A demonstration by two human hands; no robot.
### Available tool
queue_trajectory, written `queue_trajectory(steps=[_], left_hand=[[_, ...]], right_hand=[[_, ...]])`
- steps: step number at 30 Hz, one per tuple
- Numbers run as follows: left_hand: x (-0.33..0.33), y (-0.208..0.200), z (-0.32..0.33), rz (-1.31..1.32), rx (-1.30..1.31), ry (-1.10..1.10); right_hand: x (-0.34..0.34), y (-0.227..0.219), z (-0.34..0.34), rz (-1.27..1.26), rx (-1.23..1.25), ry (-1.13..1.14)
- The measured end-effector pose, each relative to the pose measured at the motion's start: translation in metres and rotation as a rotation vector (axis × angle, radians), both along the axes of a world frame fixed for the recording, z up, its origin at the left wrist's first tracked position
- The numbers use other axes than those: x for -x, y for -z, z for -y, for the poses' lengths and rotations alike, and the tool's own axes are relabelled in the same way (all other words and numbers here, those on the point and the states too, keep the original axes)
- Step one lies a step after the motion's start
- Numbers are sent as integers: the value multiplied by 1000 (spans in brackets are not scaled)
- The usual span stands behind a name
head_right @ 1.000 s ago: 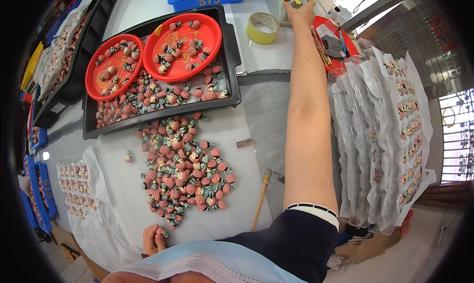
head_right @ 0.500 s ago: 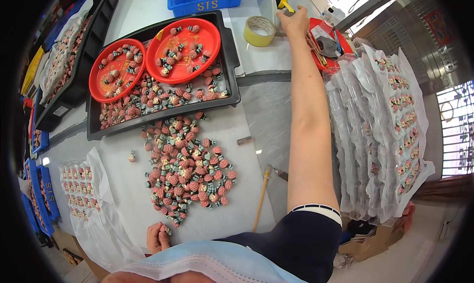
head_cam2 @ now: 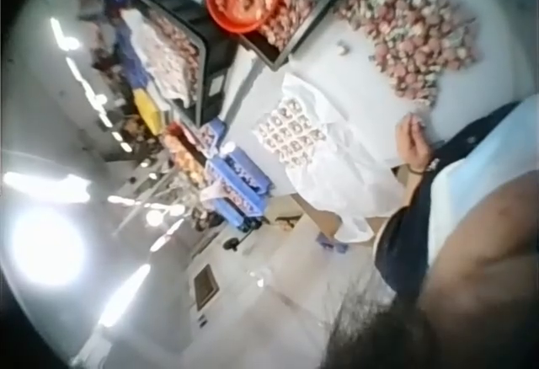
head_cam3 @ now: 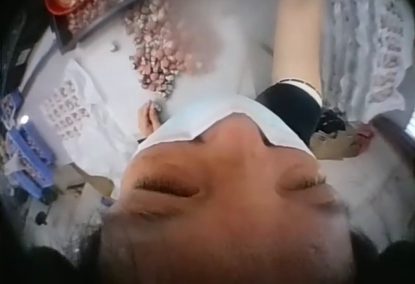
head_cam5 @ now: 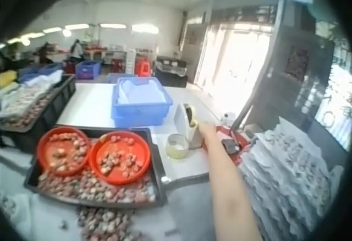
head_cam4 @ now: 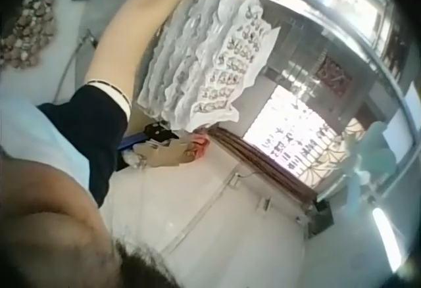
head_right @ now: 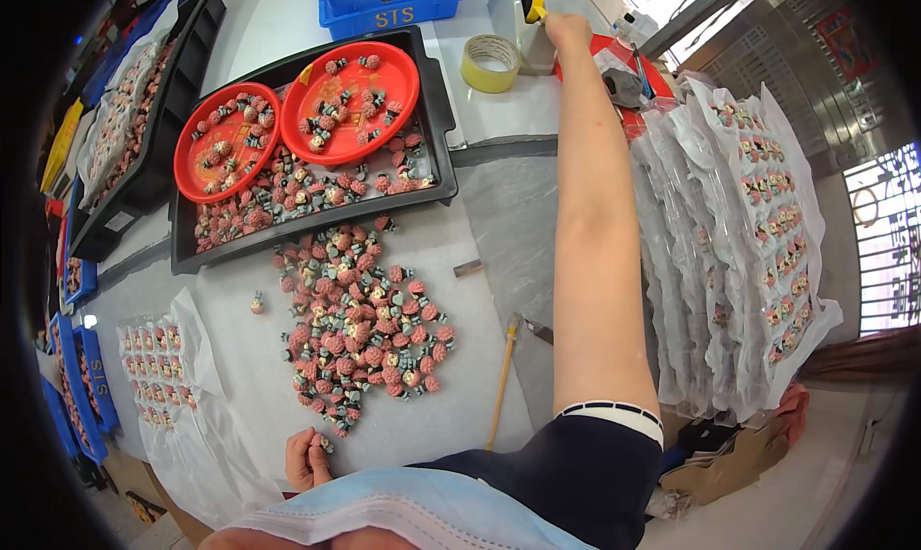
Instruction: Assembling and organizing small toy components at a factory workbench.
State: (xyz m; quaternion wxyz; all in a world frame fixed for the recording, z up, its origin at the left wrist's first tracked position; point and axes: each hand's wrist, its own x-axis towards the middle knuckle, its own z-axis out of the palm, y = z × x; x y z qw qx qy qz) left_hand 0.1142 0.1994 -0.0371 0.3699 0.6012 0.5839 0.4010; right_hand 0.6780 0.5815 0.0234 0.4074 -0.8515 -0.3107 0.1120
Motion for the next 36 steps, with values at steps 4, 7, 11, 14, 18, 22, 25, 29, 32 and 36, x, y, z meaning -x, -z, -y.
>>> queue_trajectory(steps=[4,7,11,14,18,22,25,29,32,36], left_hand=[[-1,-2,-3,-45,-29,18],[2,-2,-1,-40,7,-8],[5,-1,-2,-39,5,-14],[4,0,-3,-28,14,-21],[4,2,-1,-16,12,-12],[3,3,3,-1,23,-9],[1,3,6,-11,26,-7],[-2,3,4,6,20,4],[-4,1,0,0,26,6],[-9,-9,9,-18,8,9]], right_hand=[[7,-2,4,76,-198,66],[14,-14,11,195,-112,11],[26,-19,18,278,-59,57],[22,-14,22,296,-121,125],[23,-2,30,190,-217,170],[17,12,30,-16,-349,179],[25,13,36,-293,-425,163],[10,17,29,-935,-555,124],[7,10,30,-1245,-619,142],[4,4,33,-1314,-531,141]])
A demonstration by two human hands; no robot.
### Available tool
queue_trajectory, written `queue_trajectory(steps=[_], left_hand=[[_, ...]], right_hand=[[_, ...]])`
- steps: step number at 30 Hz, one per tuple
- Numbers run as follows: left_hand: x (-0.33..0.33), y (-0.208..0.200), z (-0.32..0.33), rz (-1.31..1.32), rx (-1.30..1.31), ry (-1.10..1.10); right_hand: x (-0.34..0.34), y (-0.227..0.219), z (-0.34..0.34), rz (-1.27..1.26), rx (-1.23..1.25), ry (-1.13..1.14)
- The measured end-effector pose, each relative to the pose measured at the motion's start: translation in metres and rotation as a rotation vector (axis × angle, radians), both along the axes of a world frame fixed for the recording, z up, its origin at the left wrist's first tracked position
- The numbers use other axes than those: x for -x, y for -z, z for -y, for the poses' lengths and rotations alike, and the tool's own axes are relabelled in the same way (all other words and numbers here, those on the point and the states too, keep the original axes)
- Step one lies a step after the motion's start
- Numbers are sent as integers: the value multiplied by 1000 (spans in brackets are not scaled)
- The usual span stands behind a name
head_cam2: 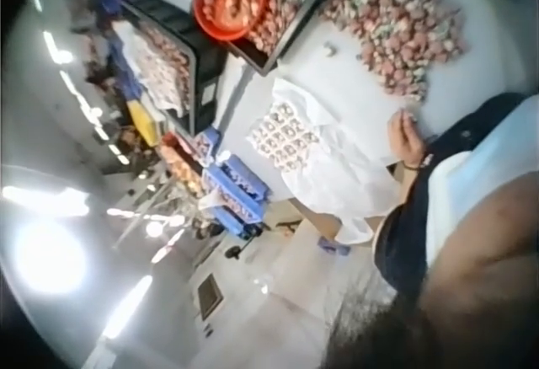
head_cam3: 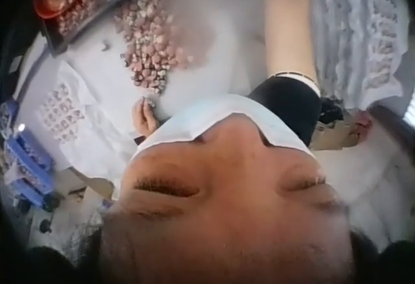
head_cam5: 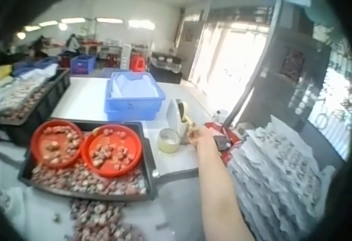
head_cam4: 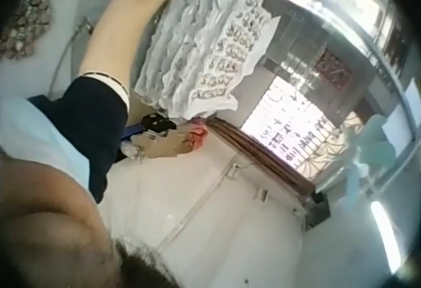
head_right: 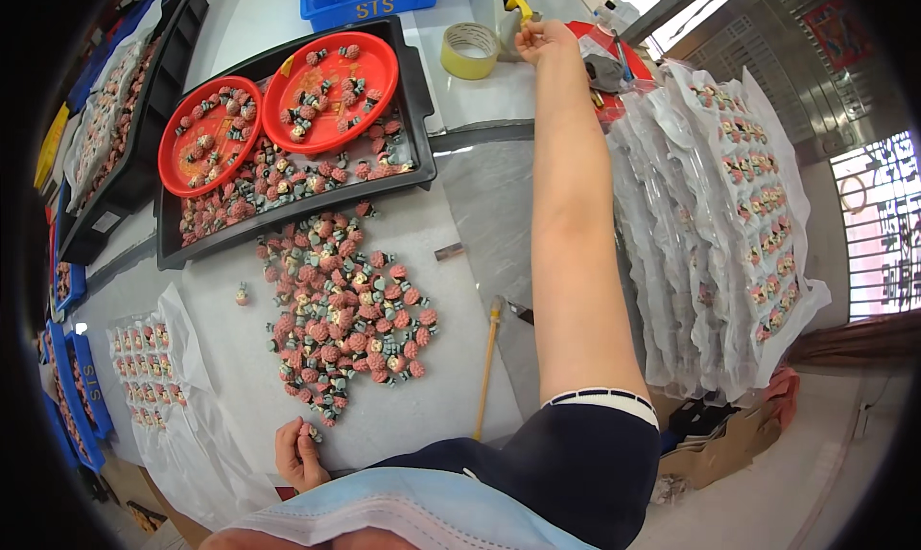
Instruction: Assembling and organizing small toy components at a factory workbench.
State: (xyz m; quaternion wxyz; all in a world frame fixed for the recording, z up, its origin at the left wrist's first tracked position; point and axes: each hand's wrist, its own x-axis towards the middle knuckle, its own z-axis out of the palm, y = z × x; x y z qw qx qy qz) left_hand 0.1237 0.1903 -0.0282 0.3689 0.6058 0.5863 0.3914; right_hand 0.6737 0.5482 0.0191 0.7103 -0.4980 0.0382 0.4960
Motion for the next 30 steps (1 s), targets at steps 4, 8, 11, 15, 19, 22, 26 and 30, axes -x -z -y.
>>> queue_trajectory(steps=[4,8,11,15,19,22,26,30], left_hand=[[-1,-8,0,-24,-60,8],[1,-16,10,-3,-21,-28],[17,-21,21,1,-19,2],[45,-32,49,-3,-47,19],[67,-40,59,58,-30,69],[93,-39,77,613,416,-128],[123,-55,81,1017,549,10],[132,-51,92,1214,626,140]], right_hand=[[14,10,-8,99,71,-33],[25,9,10,433,146,125],[11,6,31,552,137,-16],[107,-21,78,533,-9,-105],[213,-60,156,599,-127,-170],[321,-68,227,677,-249,-507],[432,-57,329,716,-383,-782],[497,-50,403,668,-316,-922]])
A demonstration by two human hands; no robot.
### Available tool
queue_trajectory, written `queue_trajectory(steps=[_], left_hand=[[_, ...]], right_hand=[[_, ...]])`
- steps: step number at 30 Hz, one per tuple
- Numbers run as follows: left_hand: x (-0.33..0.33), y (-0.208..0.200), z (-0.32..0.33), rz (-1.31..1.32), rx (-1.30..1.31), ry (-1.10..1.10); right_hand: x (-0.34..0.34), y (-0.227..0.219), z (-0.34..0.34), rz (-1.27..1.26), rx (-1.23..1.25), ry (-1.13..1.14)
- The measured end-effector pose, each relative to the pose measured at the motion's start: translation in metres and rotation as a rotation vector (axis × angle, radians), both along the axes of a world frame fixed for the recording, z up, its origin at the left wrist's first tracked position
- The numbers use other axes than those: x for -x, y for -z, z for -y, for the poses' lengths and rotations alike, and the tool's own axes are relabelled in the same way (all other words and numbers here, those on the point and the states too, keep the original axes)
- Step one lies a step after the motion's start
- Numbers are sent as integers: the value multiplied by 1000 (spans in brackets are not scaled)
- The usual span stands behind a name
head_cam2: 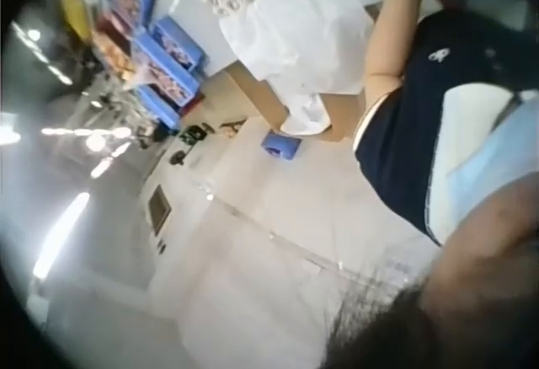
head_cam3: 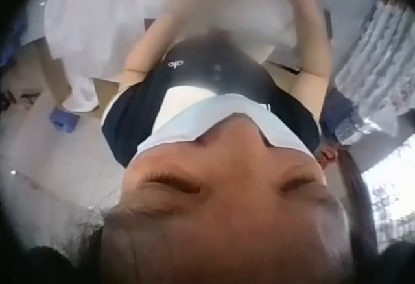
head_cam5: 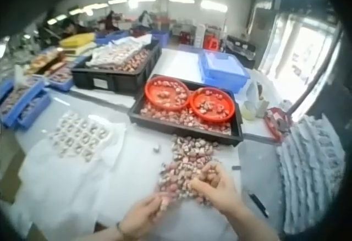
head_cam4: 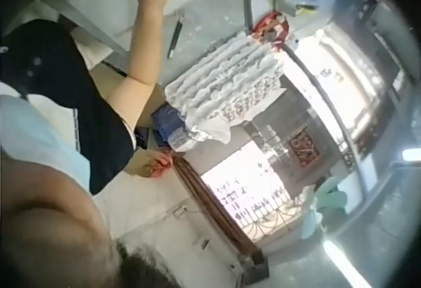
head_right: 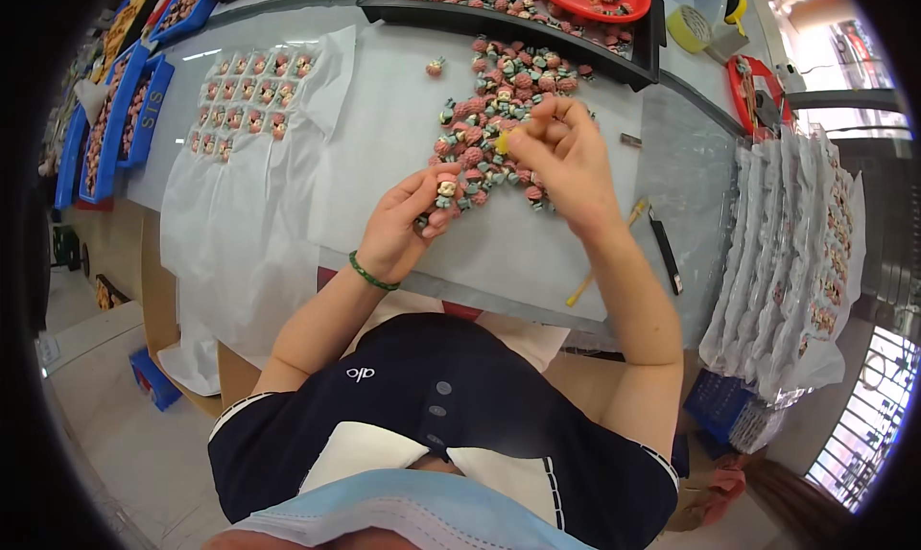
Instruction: Assembling and organizing small toy components at a factory workbench.
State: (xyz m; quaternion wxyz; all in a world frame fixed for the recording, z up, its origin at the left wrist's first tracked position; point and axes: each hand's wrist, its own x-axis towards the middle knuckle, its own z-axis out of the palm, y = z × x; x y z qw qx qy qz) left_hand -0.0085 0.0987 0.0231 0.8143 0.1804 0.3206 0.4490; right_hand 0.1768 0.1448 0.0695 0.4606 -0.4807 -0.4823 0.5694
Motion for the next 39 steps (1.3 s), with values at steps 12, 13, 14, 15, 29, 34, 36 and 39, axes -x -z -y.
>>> queue_trajectory(steps=[12,13,14,15,29,34,36,39], left_hand=[[23,10,67,124,6,90],[20,9,69,84,2,54],[17,10,71,85,-1,56],[15,12,72,17,-62,30],[-5,-4,57,149,-54,120],[-15,-22,20,-68,-158,77],[-16,-38,-12,-140,-150,-12],[-35,-63,-95,-181,-274,-116]], right_hand=[[61,20,104,101,-190,3],[62,18,106,179,-239,-37],[63,16,107,180,-242,-35],[64,15,110,395,-342,-60],[30,18,89,-181,279,-49],[14,19,86,-215,79,225],[4,17,95,-139,-2,257],[-22,6,97,-37,-123,296]])
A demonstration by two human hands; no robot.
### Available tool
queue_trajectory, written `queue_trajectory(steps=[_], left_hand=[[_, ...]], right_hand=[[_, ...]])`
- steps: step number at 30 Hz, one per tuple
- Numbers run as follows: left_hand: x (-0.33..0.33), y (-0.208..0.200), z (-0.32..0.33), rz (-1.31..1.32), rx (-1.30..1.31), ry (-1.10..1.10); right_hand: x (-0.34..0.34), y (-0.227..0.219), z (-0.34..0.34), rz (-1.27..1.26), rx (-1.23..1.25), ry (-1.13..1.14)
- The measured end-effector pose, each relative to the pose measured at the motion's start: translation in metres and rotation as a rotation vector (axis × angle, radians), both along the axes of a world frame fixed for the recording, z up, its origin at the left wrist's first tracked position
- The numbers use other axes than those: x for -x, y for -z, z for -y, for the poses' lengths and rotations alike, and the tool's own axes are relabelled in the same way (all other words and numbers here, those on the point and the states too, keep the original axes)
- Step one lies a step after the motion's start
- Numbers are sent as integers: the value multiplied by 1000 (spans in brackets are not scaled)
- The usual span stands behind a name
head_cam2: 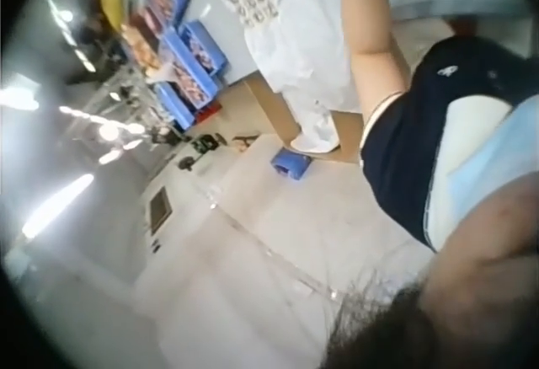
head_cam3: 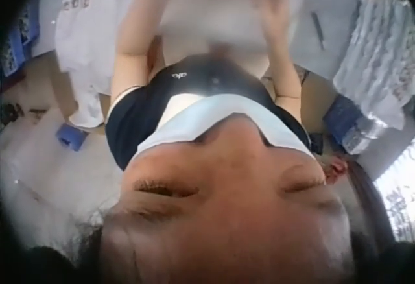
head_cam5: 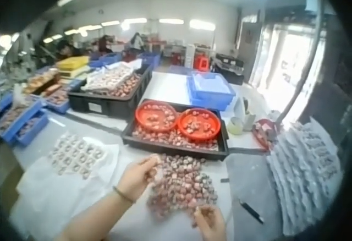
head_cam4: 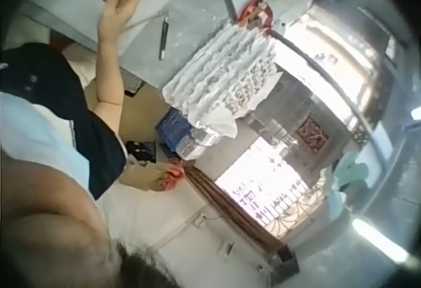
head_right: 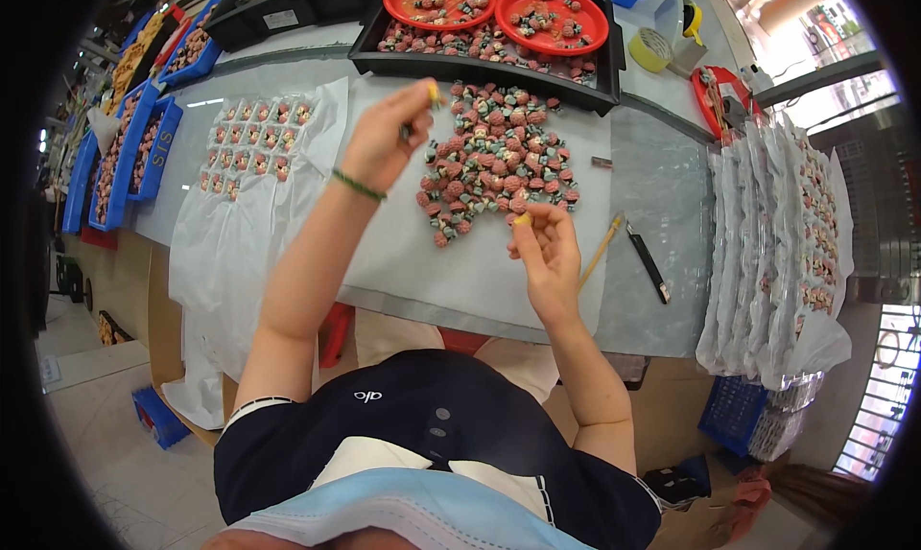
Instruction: Assembling and organizing small toy components at a factory workbench.
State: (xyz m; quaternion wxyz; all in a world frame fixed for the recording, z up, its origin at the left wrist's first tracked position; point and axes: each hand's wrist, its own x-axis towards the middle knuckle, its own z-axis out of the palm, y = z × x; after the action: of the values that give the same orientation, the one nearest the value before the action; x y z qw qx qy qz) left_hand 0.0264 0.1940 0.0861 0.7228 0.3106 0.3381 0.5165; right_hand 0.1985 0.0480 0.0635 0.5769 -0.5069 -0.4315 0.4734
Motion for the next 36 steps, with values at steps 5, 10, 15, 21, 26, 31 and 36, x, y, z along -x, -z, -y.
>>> queue_trajectory(steps=[5,10,15,21,26,31,36], left_hand=[[-6,8,-153,-100,117,-185],[-10,7,-214,-75,249,-254],[-17,-2,-186,-44,152,-291],[-1,1,-69,169,109,-54],[2,34,64,120,237,92],[7,62,145,-16,333,252],[10,74,188,-77,323,388]], right_hand=[[-35,-4,8,4,52,72],[-69,6,13,-5,91,176],[-80,16,17,-18,98,214],[-63,39,19,187,95,102],[-42,39,25,691,-37,12],[-47,40,22,792,-43,136],[-27,48,22,875,-148,127]])
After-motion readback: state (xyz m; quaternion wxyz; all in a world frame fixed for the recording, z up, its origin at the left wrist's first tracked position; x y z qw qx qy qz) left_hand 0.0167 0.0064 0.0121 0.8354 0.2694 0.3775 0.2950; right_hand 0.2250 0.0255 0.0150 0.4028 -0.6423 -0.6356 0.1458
